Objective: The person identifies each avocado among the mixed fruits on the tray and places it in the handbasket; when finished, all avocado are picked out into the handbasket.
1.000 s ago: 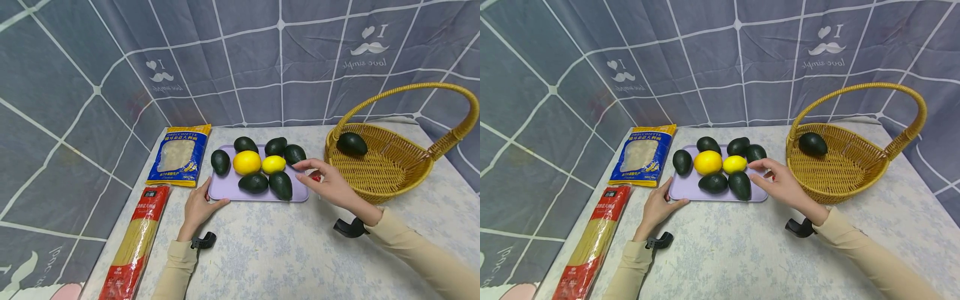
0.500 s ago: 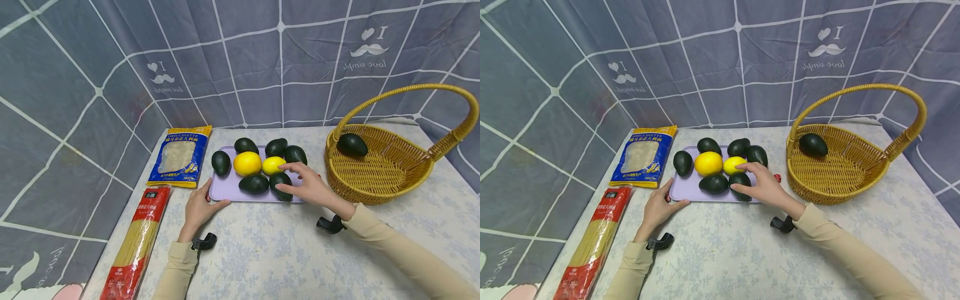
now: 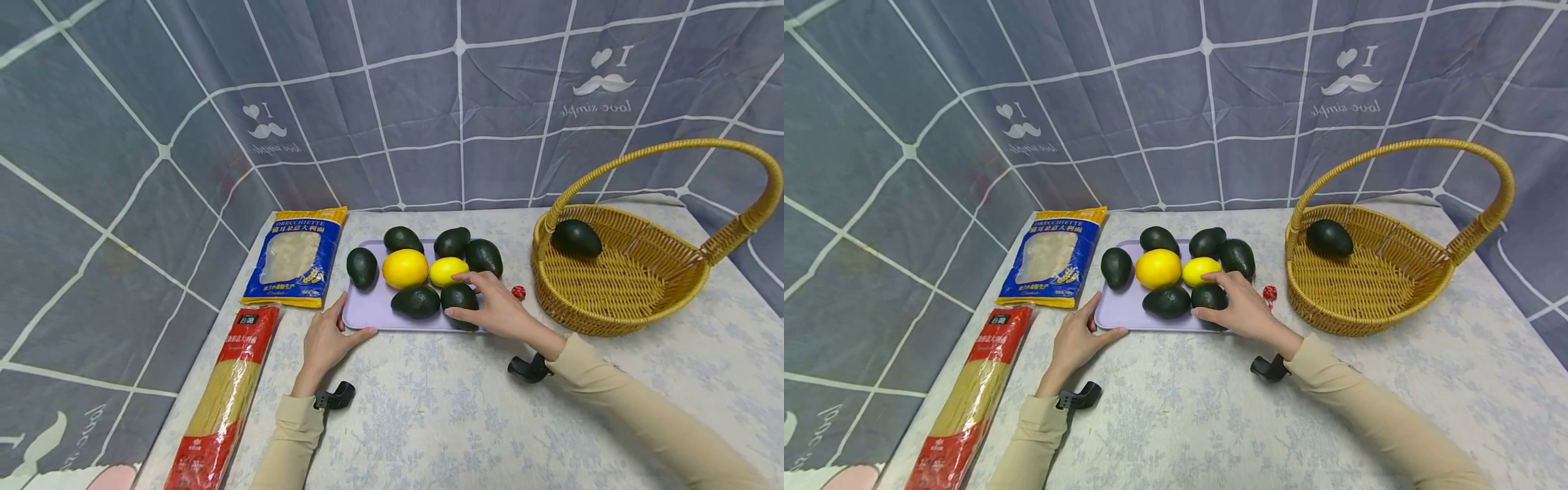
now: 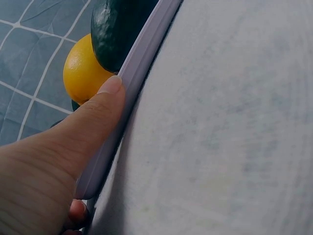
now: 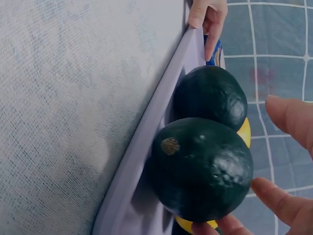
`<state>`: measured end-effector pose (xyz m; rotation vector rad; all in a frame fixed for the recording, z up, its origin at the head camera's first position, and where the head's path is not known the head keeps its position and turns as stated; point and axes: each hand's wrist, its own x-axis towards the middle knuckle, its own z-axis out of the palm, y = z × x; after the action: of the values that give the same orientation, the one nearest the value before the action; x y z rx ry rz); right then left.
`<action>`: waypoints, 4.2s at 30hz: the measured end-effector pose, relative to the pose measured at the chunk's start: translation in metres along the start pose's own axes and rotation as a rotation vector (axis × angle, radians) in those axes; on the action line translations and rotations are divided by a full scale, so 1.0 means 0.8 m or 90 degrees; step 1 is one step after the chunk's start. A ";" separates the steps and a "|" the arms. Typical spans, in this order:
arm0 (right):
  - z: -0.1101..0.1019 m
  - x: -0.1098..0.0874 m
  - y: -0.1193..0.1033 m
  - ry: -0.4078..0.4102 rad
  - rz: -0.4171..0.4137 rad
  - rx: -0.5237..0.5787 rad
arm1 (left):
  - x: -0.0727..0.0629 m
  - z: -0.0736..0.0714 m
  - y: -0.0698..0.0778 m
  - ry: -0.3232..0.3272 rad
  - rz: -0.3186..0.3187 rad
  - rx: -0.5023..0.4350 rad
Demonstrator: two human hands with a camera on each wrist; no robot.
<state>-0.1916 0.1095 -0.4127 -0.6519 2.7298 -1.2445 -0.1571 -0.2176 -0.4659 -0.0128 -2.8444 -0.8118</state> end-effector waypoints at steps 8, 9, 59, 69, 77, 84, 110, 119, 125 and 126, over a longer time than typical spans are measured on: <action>0.009 0.001 0.006 0.006 0.023 -0.049 | -0.001 0.001 -0.001 0.003 0.000 0.000; 0.010 0.001 0.007 0.006 0.028 -0.048 | -0.001 0.001 -0.001 0.004 0.000 0.000; -0.031 -0.027 -0.014 0.081 0.034 0.215 | 0.001 0.003 -0.003 0.001 0.003 -0.001; -0.057 -0.043 -0.030 0.115 0.002 0.268 | 0.001 0.001 -0.001 0.005 0.004 0.005; -0.078 -0.058 -0.030 0.147 -0.042 0.341 | 0.001 0.000 0.000 0.005 0.005 0.005; -0.101 -0.075 -0.022 0.188 -0.072 0.385 | 0.002 0.000 -0.001 0.008 0.016 0.004; -0.198 -0.100 0.047 0.286 0.067 0.134 | 0.002 -0.001 0.001 0.006 0.010 -0.008; -0.231 -0.088 0.083 0.231 0.122 0.051 | 0.003 0.000 0.000 0.005 0.012 0.000; -0.256 -0.074 0.108 0.138 0.181 -0.010 | 0.002 0.002 -0.001 0.005 0.012 0.001; -0.259 -0.071 0.111 0.118 0.187 -0.019 | 0.002 0.002 -0.001 0.006 0.013 0.000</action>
<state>-0.2201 0.3303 -0.3455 -0.1310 2.8592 -1.2500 -0.1590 -0.2174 -0.4673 -0.0376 -2.8308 -0.8046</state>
